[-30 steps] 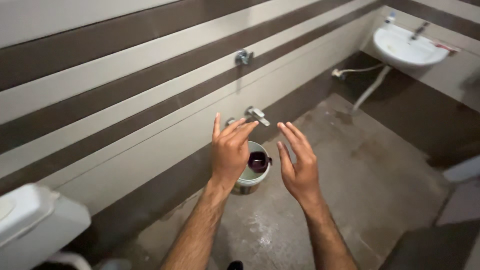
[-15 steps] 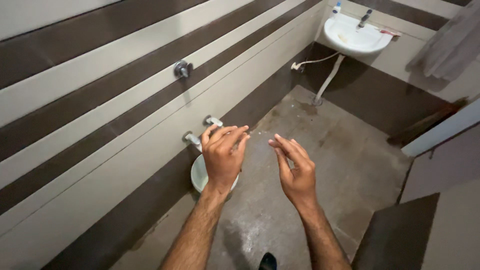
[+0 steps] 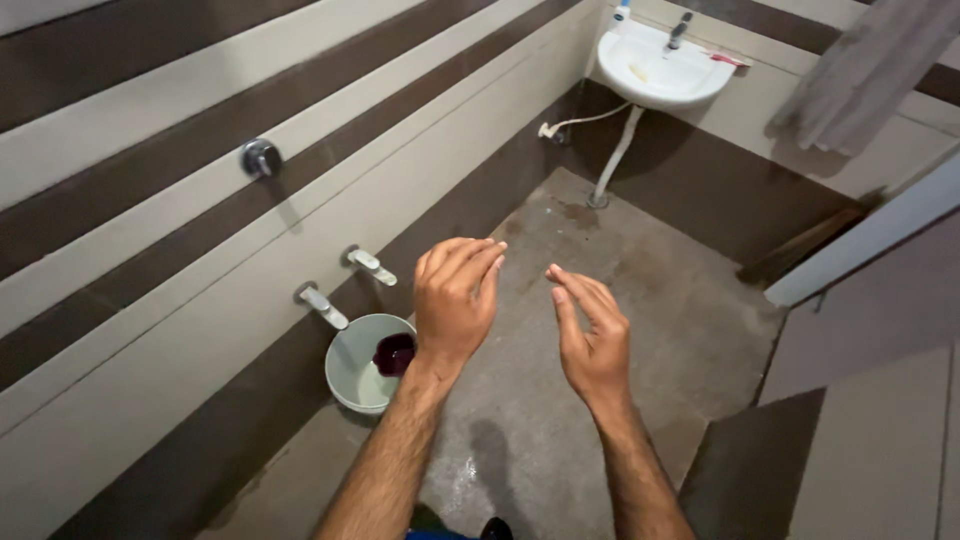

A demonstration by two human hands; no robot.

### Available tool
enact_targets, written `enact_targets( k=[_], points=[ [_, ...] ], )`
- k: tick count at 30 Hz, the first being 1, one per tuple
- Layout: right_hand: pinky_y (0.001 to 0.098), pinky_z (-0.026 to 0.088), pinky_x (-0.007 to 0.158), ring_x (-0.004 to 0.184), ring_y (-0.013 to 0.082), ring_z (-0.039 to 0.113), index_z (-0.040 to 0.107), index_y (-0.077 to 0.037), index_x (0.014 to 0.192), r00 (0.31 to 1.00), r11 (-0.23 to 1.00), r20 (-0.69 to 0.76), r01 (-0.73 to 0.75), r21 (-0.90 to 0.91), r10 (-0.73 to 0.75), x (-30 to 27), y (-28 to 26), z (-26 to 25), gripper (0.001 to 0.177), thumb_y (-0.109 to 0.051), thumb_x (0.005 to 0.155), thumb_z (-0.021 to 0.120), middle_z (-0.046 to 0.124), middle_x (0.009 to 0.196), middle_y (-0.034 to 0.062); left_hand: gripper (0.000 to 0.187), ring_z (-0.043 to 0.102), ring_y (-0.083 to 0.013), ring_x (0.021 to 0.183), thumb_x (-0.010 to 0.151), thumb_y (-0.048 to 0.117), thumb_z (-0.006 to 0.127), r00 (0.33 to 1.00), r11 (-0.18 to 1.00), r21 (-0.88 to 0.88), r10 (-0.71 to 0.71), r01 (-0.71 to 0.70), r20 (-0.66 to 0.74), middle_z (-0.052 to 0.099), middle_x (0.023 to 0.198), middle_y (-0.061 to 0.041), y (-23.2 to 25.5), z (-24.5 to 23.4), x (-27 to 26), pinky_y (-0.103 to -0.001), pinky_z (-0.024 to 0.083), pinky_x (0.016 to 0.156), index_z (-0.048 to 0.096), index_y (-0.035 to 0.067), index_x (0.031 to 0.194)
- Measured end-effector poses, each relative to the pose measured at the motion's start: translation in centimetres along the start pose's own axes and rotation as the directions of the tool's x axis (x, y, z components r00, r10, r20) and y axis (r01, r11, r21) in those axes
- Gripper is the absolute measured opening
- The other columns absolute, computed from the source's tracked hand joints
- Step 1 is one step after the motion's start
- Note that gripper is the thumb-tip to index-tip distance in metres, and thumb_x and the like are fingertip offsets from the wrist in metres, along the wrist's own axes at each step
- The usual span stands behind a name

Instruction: The person picks up a white bottle, a yellow cup, a toothpaste tube, and a toothbrush from the sink area and places them on a wall shelf. The person then rearranges the items on the shelf.

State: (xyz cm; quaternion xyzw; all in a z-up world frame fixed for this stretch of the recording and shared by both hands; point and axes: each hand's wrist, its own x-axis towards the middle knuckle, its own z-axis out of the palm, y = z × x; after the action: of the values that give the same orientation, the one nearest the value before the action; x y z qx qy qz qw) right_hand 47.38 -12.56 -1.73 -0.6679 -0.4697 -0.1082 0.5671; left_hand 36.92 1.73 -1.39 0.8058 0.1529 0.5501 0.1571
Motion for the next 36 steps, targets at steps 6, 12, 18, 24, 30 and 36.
enact_targets(
  k=[6, 12, 18, 24, 30, 36],
  points=[
    [0.0357, 0.053, 0.100, 0.113, 0.0258, 0.070, 0.074, -0.001, 0.118, 0.999, 0.998, -0.041, 0.007, -0.058, -0.009, 1.9, 3.1, -2.2, 0.020, -0.005, 0.101, 0.064, 0.076, 0.116, 0.0136, 0.012, 0.067, -0.0223, 0.110, 0.091, 0.012, 0.077, 1.000, 0.999, -0.037, 0.012, -0.012, 0.003, 0.077, 0.106, -0.001, 0.5, 4.4, 1.4, -0.041, 0.048, 0.097, 0.079, 0.009, 0.103],
    [0.0357, 0.054, 0.099, 0.111, 0.0250, 0.071, 0.075, -0.001, 0.113, 0.997, 0.995, -0.073, -0.042, -0.089, 0.036, 4.0, 6.6, -2.7, 0.017, -0.006, 0.100, 0.066, 0.077, 0.113, 0.0113, 0.011, 0.067, -0.0235, 0.109, 0.085, 0.016, 0.083, 1.000, 0.997, -0.071, 0.027, -0.027, 0.001, 0.077, 0.104, -0.002, -0.7, 9.3, 3.4, -0.042, 0.047, 0.096, 0.079, 0.009, 0.090],
    [0.0370, 0.054, 0.096, 0.108, 0.0263, 0.071, 0.077, -0.003, 0.093, 0.996, 0.986, -0.088, 0.007, -0.165, -0.022, 7.2, 11.2, -2.0, 0.007, -0.010, 0.090, 0.077, 0.077, 0.111, 0.0124, 0.036, 0.070, -0.0246, 0.106, 0.086, 0.023, 0.085, 0.999, 0.987, -0.161, 0.004, 0.004, 0.049, 0.078, 0.099, -0.004, -4.5, 15.2, 5.9, -0.042, 0.049, 0.093, 0.061, 0.005, 0.066],
    [0.0337, 0.057, 0.095, 0.107, 0.0206, 0.075, 0.078, -0.002, 0.109, 0.962, 0.969, -0.145, -0.240, -0.057, 0.230, 11.8, 15.5, -0.2, 0.016, -0.008, 0.101, 0.065, 0.080, 0.110, 0.0109, 0.016, 0.070, -0.0301, 0.105, 0.103, 0.015, 0.062, 0.970, 0.942, -0.280, -0.127, 0.184, 0.209, 0.075, 0.106, -0.010, -9.0, 20.5, 8.9, -0.045, 0.050, 0.093, 0.074, 0.004, 0.102],
    [0.0333, 0.056, 0.098, 0.113, 0.0192, 0.072, 0.062, -0.004, 0.138, 0.902, 0.901, -0.079, -0.411, 0.138, 0.424, 16.4, 18.6, 2.4, 0.042, -0.012, 0.097, 0.066, 0.077, 0.121, 0.0115, 0.041, 0.058, -0.0364, 0.133, 0.099, 0.015, 0.059, 0.914, 0.892, -0.429, 0.047, 0.143, 0.403, 0.061, 0.144, -0.018, -11.1, 23.5, 12.3, -0.047, 0.044, 0.106, 0.057, 0.006, 0.139],
    [0.0340, 0.048, 0.109, 0.129, 0.0204, 0.063, 0.058, 0.000, 0.141, 0.907, 0.901, -0.097, -0.386, 0.197, 0.410, 18.5, 22.1, 4.2, 0.040, -0.010, 0.103, 0.057, 0.069, 0.137, 0.0138, 0.051, 0.041, -0.0389, 0.150, 0.100, 0.020, 0.061, 0.890, 0.916, -0.390, 0.101, 0.091, 0.444, 0.046, 0.159, -0.022, -12.4, 26.7, 15.0, -0.053, 0.029, 0.121, 0.052, 0.006, 0.148]
  ],
)
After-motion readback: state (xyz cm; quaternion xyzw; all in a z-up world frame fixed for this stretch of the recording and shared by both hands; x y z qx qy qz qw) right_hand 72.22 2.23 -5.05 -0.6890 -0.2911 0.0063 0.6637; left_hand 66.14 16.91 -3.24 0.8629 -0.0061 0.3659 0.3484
